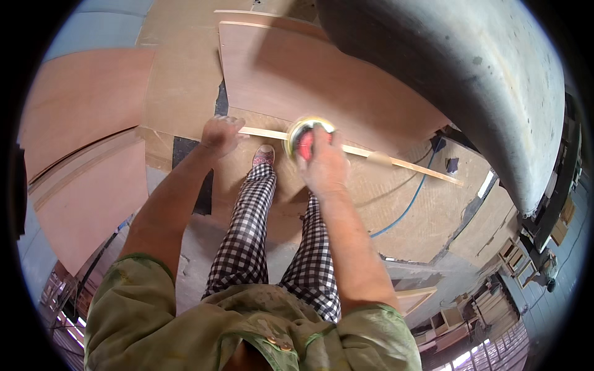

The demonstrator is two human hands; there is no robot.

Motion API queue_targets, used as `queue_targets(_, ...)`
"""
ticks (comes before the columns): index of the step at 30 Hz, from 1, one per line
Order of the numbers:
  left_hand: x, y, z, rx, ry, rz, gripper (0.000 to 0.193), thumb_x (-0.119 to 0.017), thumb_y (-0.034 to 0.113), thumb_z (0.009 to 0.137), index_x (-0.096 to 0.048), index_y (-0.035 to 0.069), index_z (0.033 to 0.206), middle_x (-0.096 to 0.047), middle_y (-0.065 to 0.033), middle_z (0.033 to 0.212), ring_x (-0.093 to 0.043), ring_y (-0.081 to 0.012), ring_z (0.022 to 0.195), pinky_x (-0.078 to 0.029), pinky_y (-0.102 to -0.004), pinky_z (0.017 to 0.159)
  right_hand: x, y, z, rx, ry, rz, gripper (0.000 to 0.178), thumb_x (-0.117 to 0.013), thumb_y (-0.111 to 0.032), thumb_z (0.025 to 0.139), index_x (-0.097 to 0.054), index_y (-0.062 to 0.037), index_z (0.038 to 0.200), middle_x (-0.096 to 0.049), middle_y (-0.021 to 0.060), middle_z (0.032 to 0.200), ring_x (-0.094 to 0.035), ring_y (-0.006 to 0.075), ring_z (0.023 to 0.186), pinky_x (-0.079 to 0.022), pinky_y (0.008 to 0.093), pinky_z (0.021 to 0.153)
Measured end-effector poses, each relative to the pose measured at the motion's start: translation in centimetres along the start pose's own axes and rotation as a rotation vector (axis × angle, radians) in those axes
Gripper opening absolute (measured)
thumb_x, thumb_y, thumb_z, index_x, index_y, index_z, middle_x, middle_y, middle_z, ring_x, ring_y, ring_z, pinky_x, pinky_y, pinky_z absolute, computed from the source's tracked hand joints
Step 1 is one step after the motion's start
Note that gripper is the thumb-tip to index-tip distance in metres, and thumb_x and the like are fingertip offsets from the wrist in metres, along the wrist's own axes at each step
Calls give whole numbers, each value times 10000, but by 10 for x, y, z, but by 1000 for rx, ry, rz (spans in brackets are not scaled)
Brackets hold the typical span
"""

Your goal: The person sands the edges of several wooden boards using a power sander and then replaces the sanding disc.

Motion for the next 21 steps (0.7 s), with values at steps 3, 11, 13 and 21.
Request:
queue_targets(3,3,-4,-5,-12,-51,71,239,-661,341,768,-562,131,827,-639,-53,759,-626,-238,747,-467,-380,695,-5,-26,2,40,-148,-5,680,-744,-204,656,-421,-139,1250,-463,202,1122,-573,389,958,-505,452,808)
queue_targets(11,3,11,5,0,-52,8,246,-681,311,743,-556,110,811,-622,-73,749,-613,-280,761,-452,-410,726,86,173,-21,-425,273,-5,707,-746,-293,650,-430,-41,1230,-480,209,1131,-511,380,1019,-442,442,874)
queue_targets(13,-3,24,10,27,-207,-7,289,-687,352,745,-594,87,815,-639,-102,757,-622,-290,758,-449,-415,749,58,149,-19,-196,286,-41,699,-742,-298,666,-431,-62,1245,-476,204,1142,-512,376,1044,-450,441,885)
queue_targets(21,-18,102,46,-51,-192,-140,276,-653,347,783,-630,96,895,-656,-109,799,-641,-292,767,-486,-416,709,78,156,-26,-235,269,12,647,-767,-295,676,-455,-41,1181,-485,203,1109,-506,373,1022,-431,447,891)
Point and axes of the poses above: each hand's wrist, its own z-axis towards the middle knuckle, its own x-axis out of the back of the hand, y = z × x, the point moved 5 cm from there along z, towards the middle knuckle
